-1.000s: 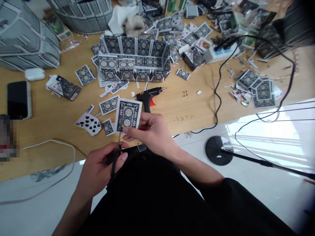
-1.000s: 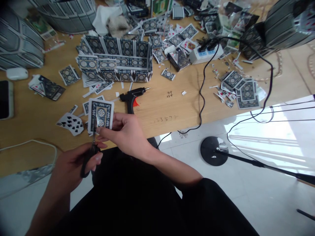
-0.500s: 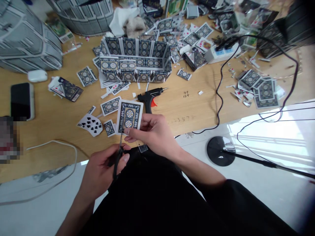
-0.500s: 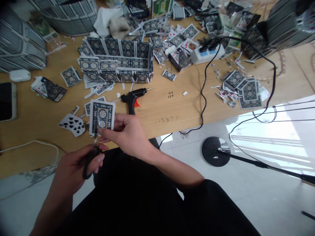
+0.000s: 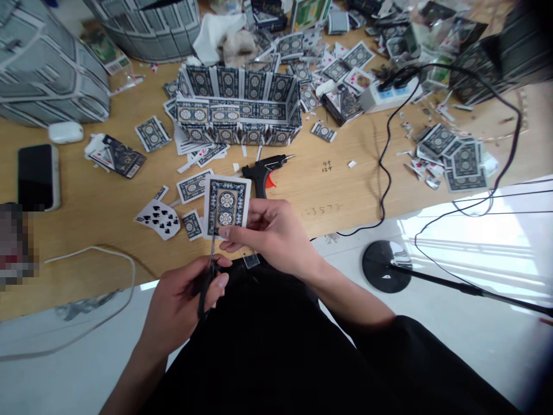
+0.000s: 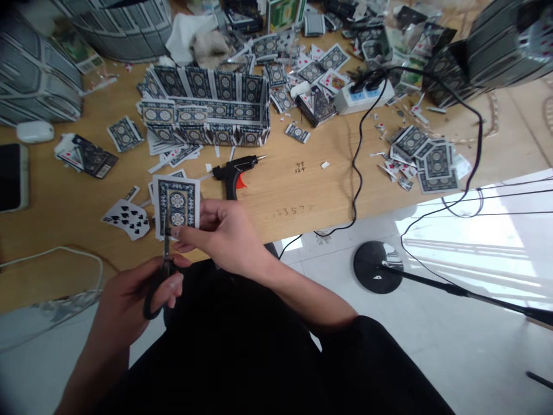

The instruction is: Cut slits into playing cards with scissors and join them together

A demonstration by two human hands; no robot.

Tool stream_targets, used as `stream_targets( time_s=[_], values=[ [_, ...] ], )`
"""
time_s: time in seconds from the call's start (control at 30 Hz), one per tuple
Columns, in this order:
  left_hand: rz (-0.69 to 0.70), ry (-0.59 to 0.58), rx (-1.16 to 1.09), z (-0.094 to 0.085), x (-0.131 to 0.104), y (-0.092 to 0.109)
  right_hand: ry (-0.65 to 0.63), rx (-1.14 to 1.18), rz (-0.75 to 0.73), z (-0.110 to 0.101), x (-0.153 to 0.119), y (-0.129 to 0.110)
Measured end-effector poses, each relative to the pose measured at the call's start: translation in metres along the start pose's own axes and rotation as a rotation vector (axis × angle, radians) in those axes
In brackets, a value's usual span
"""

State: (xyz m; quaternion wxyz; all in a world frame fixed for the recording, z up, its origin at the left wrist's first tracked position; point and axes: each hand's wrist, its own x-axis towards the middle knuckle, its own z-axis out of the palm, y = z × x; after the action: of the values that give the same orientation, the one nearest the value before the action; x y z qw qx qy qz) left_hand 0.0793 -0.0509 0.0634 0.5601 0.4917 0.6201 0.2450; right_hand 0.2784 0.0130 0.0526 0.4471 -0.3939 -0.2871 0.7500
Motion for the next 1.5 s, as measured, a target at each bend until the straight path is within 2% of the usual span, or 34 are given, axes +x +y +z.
stream_targets(
  time_s=[0.53,1.2,1.5],
  values=[
    [0.068,-0.015,0.059,0.003,-0.001,0.003,0.000,-0.014,0.010,0.000,-0.002,-0.006],
    [0.077,-0.023,0.041,0.006,-0.003,0.000,-0.005,-0.016,0.016,-0.003,-0.003,-0.007],
    [0.059,-0.046,0.075,0.003,-0.001,0.002,0.004,-0.188,-0.050,-0.005,-0.003,-0.009]
  ],
)
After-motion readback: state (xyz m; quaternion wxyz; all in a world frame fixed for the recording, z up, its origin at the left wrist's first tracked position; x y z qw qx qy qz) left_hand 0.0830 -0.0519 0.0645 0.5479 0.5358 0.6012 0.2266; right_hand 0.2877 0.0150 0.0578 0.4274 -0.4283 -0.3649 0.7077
